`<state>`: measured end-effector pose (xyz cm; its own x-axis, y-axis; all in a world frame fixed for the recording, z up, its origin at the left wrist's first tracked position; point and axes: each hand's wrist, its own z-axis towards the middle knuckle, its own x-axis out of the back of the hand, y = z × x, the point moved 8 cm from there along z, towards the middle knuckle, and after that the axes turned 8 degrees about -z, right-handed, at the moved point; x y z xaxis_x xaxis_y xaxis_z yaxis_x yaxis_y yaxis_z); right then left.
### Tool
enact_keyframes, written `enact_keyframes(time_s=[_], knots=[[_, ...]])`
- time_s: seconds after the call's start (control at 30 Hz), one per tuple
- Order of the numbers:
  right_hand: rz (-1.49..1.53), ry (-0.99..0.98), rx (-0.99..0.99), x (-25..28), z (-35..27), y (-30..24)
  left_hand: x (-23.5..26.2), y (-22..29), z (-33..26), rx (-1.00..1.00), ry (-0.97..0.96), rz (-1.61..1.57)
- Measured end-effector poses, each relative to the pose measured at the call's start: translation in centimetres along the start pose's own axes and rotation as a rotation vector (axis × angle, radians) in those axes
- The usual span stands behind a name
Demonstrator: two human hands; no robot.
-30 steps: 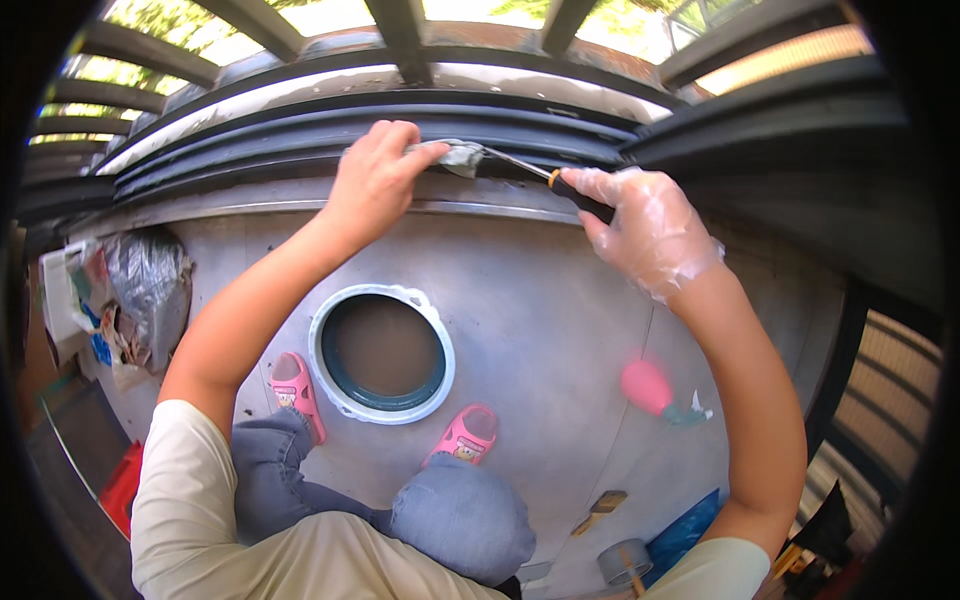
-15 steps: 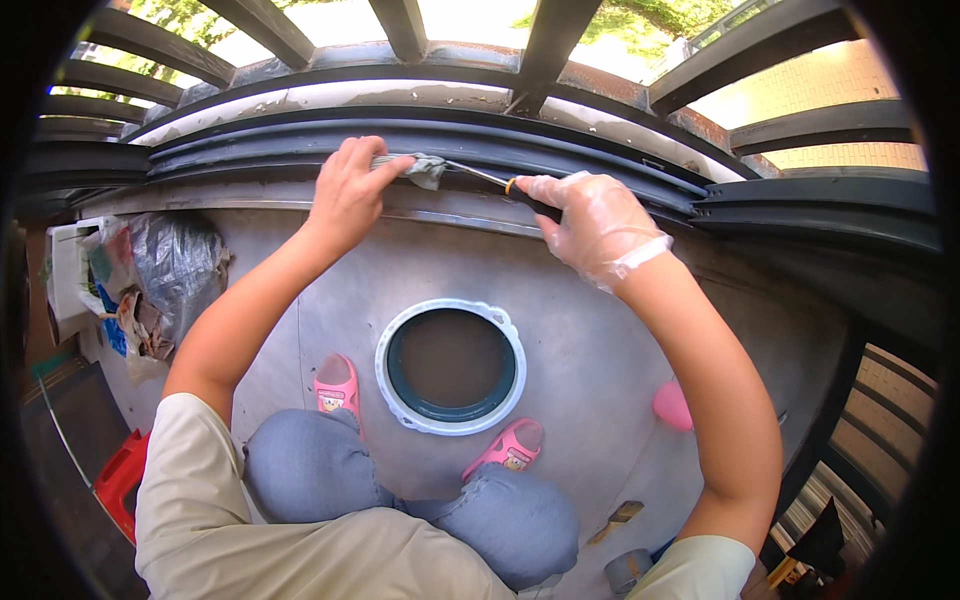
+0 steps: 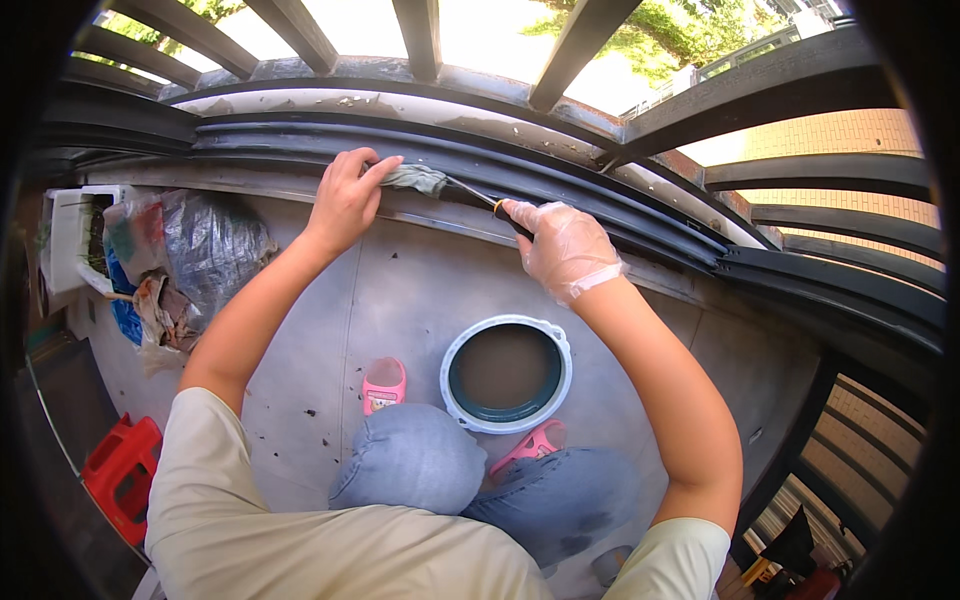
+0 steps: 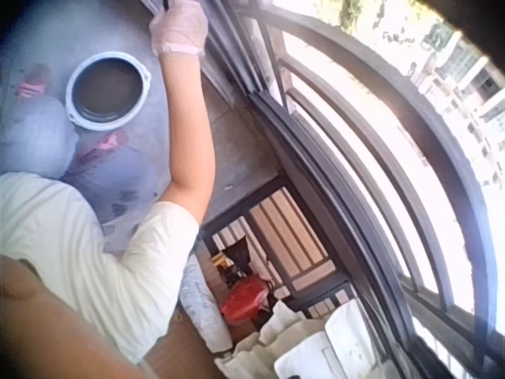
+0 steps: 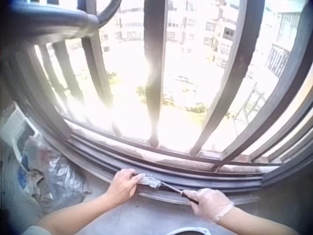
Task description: The person sits on the balcony floor and cleans the metal window frame using a cloth and a screwdriver. They dip the cloth into a bucket of water, wipe the frame, and use the screwdriver to scrape debris from the grooves. The person repeats this process, occasionally rinsing the cloth in the bucket.
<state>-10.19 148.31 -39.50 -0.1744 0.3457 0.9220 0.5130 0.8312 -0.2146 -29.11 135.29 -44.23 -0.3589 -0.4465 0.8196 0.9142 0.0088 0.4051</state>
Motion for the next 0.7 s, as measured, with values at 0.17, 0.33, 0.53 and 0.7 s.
enact_keyframes(time_s=[0.17,0.33,0.53,0.7], knots=[[0.041,0.021,-0.057,2.1,-1.0,-0.6,1.7,-1.7,-1.3,0.202,0.044,-0.004],[0.217,0.036,-0.053,3.0,-1.6,-0.1,2.0,-2.1,-1.1,0.181,0.152,-0.177],[0.222,-0.025,-0.069,2.7,-0.6,-0.8,1.0,0.8,0.9,0.084,0.102,-0.343],[0.249,-0.004,-0.056,3.3,-0.6,-0.8,0.0,2.6,2.0,-0.016,0.032,-0.197]])
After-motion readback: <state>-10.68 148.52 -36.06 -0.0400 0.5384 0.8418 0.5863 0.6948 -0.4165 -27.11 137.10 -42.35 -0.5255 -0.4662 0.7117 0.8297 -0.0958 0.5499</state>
